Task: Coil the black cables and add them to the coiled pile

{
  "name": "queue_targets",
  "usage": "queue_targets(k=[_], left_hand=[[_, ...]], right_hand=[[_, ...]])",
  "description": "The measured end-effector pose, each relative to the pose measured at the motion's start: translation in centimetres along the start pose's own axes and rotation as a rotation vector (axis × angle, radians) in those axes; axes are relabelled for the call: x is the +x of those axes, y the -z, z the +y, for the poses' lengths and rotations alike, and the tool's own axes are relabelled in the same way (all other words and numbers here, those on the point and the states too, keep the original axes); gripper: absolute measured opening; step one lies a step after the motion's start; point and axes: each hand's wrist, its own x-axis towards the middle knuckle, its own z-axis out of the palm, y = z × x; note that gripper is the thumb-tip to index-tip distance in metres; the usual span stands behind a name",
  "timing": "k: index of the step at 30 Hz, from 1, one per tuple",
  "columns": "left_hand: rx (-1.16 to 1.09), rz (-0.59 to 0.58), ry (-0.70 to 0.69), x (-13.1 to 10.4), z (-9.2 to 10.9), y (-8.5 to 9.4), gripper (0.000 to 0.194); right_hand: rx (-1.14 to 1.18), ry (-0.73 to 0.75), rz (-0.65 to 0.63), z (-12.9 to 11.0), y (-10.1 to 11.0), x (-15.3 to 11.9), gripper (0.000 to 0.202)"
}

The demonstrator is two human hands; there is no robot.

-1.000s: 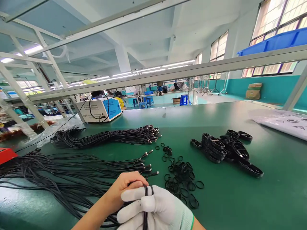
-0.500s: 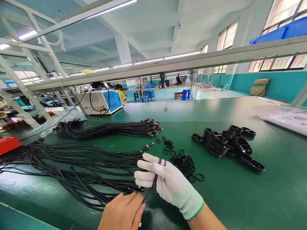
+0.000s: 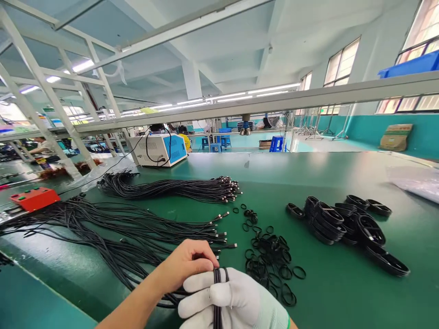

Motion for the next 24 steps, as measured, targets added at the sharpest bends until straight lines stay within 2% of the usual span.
queue_targets(k=[4, 7, 10, 13, 15, 17, 20, 22, 24], left_hand=[[0.311, 0.147, 0.039, -1.2, -2.5, -1.2, 0.029], [0.576, 0.243, 0.078, -3.0, -3.2, -2.6, 0.028], [0.84, 0.283, -0.063, -4.3, -2.4, -4.8, 0.023], [0.902, 0.317, -0.243, -4.4, -0.6, -5.5, 0.017], [0.885, 0.29, -0.297, -4.1, 0.7, -4.3, 0.013], [0.815, 0.215, -0.296, -3.8, 1.7, -2.3, 0.012], [0.571, 0.104, -0.199, -3.5, 2.1, 0.3, 0.004], [0.305, 0.048, -0.091, -3.3, 1.5, 0.7, 0.003], [0.061, 0.006, 0.033, -3.1, 0.3, 0.2, 0.007]], right_hand=[[-0.061, 0.259, 0.092, -1.1, -0.7, 0.0, 0.036], [-0.128, 0.417, 0.186, -2.2, -0.6, -0.4, 0.029], [-0.198, 0.481, 0.304, -2.5, 0.0, -0.6, 0.032], [-0.319, 0.438, 0.494, -1.8, 0.3, -0.7, 0.037], [-0.397, 0.34, 0.53, -1.0, 0.3, -0.7, 0.036], [-0.427, 0.202, 0.414, -0.3, 0.2, -0.8, 0.028], [-0.333, 0.031, 0.214, 0.7, 0.4, -0.9, 0.025], [-0.232, -0.024, 0.172, 1.3, 0.9, -0.8, 0.027], [-0.133, -0.075, 0.133, 1.8, 1.2, -0.5, 0.028]])
